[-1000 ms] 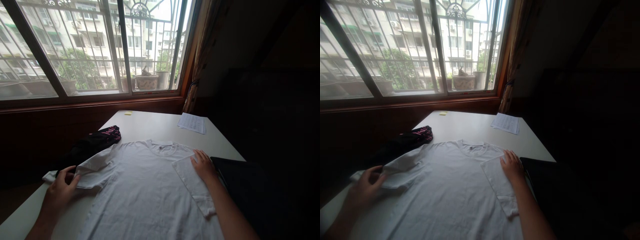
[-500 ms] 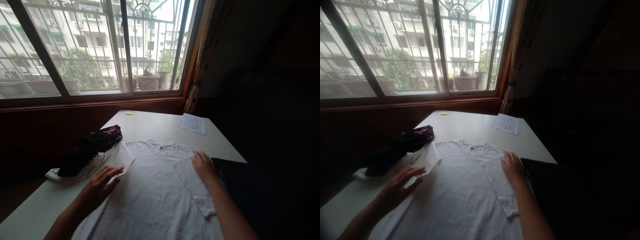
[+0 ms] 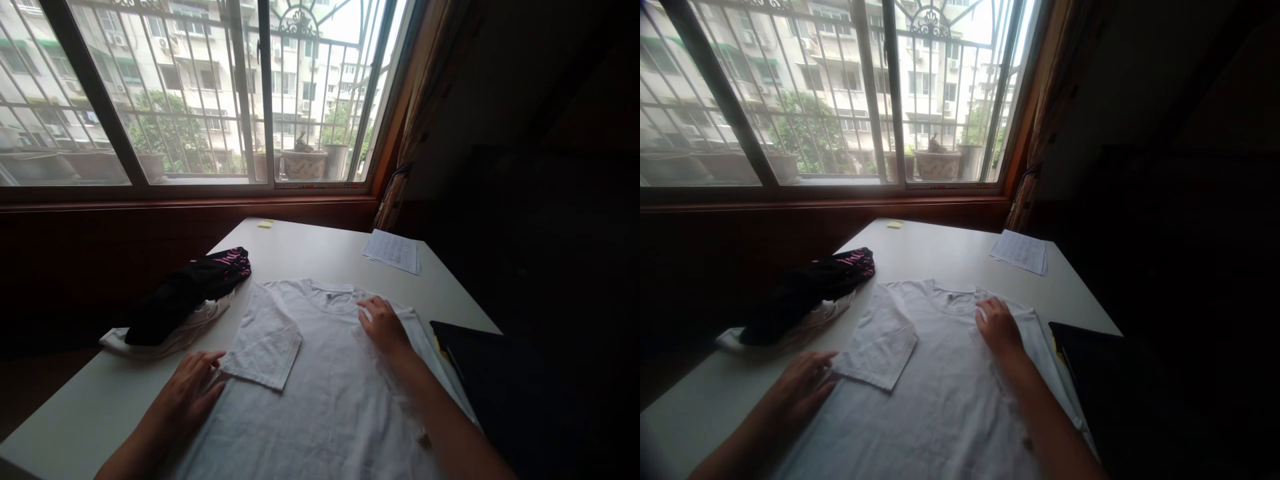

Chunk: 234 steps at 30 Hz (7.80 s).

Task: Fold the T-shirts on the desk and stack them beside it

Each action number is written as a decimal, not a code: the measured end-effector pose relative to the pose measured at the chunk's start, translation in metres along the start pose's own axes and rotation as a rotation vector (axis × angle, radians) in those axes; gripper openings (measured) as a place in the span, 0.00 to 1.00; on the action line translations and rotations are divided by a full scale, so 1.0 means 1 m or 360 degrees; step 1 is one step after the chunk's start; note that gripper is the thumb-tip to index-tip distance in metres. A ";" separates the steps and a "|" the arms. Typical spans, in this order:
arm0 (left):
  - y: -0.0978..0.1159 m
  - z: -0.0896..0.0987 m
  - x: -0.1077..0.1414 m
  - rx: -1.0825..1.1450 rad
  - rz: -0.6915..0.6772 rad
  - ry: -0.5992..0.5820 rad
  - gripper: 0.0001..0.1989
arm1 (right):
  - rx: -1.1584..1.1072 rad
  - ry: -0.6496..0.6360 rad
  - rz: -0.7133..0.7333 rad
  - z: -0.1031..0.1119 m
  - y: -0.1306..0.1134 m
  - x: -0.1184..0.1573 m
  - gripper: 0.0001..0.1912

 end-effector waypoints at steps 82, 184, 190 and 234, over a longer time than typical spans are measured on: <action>0.013 -0.005 -0.004 -0.0193 -0.0239 -0.0143 0.33 | -0.0759 -0.0935 0.0272 -0.066 -0.259 -0.154 0.26; 0.016 -0.003 0.007 -0.0234 -0.0402 -0.0142 0.20 | -0.0191 -0.0417 0.0739 -0.055 -0.228 -0.068 0.34; 0.014 0.005 0.001 -0.0231 -0.0512 -0.0060 0.22 | -0.0044 -0.0303 0.0420 -0.033 -0.126 -0.062 0.32; -0.020 -0.118 -0.223 -0.0621 0.0115 -0.0266 0.30 | 0.0371 -0.0135 -0.0392 -0.053 0.036 -0.019 0.25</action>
Point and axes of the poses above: each hand's wrist, its own x-axis away from the middle knuckle, its own z-axis out of the back of the hand, y = z × x, the point moved 3 cm from there along -x, towards the middle knuckle, and after that the axes turned 14 degrees about x, right-handed, at the moved point
